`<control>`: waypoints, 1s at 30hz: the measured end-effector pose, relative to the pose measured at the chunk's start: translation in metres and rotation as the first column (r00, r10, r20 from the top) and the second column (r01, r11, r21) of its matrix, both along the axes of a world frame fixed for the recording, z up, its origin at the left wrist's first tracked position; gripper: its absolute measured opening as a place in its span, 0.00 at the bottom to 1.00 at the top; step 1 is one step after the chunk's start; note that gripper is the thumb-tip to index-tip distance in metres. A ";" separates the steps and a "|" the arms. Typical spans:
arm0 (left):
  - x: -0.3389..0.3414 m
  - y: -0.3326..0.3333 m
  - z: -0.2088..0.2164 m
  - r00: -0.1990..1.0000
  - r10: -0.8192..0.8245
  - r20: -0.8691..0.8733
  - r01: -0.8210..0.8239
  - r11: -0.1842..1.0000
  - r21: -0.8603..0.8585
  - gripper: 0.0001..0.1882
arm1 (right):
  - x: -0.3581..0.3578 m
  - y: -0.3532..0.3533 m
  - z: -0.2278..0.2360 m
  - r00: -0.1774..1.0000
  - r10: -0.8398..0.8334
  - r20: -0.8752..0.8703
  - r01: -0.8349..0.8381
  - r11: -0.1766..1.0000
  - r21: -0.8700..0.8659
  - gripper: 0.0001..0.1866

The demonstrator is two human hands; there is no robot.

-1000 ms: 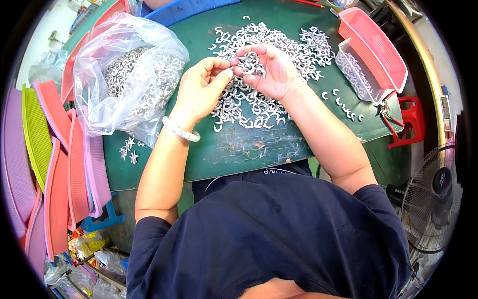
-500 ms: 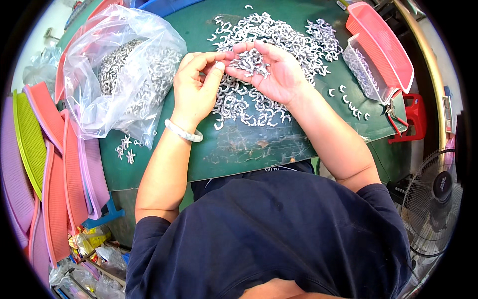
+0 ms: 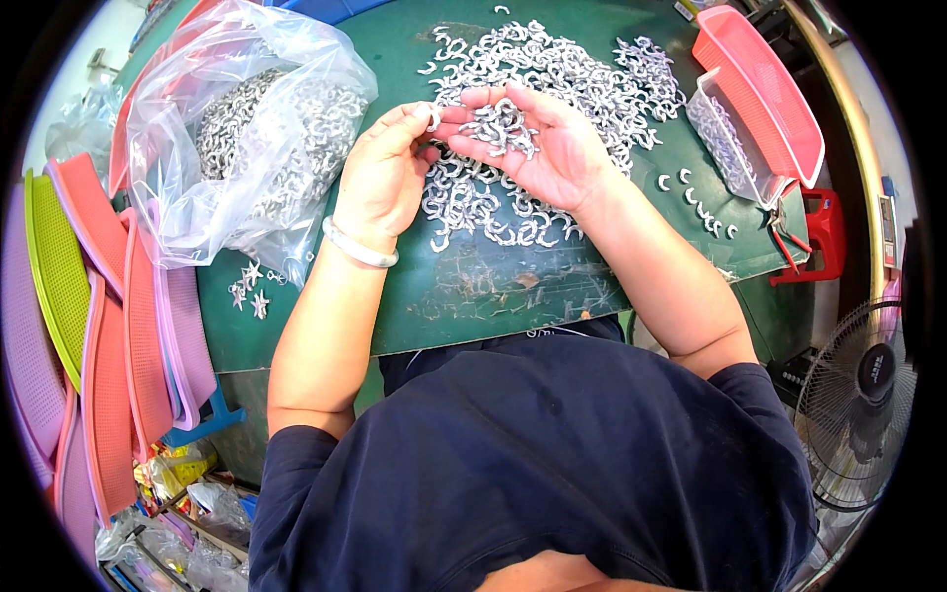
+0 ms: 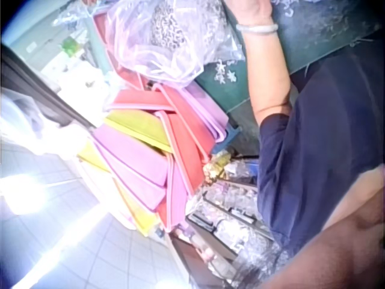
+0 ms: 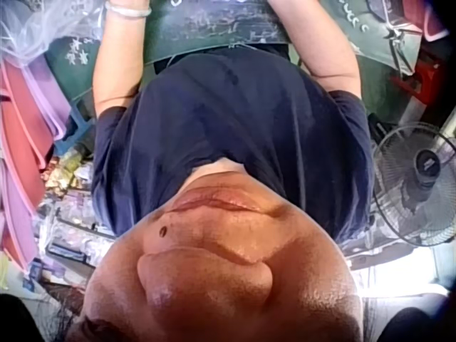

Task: The person joins small white plastic curved pieces together by hand on a green workbench.

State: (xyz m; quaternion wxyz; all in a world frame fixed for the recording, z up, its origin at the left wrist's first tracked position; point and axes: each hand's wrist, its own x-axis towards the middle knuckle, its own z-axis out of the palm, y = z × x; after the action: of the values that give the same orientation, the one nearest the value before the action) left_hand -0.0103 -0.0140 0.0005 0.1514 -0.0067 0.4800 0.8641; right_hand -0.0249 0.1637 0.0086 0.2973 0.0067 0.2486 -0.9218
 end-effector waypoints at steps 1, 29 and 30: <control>0.000 -0.001 0.000 0.999 -0.030 0.027 0.028 0.996 0.080 0.07 | 0.000 0.000 0.001 1.000 -0.002 -0.002 0.002 1.000 0.009 0.17; 0.008 0.013 0.015 0.986 -0.034 0.164 0.049 0.995 -0.090 0.08 | 0.004 -0.002 -0.001 0.990 0.059 -0.125 -0.049 0.996 0.080 0.13; 0.009 0.014 0.016 0.985 -0.037 0.168 0.053 0.995 -0.088 0.08 | 0.004 -0.002 -0.001 0.989 0.052 -0.136 -0.039 0.995 0.096 0.12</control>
State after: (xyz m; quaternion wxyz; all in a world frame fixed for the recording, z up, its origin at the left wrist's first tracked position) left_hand -0.0016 -0.0004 0.0164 0.2099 -0.0747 0.5049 0.8339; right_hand -0.0211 0.1617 0.0078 0.2997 -0.0492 0.3116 -0.9004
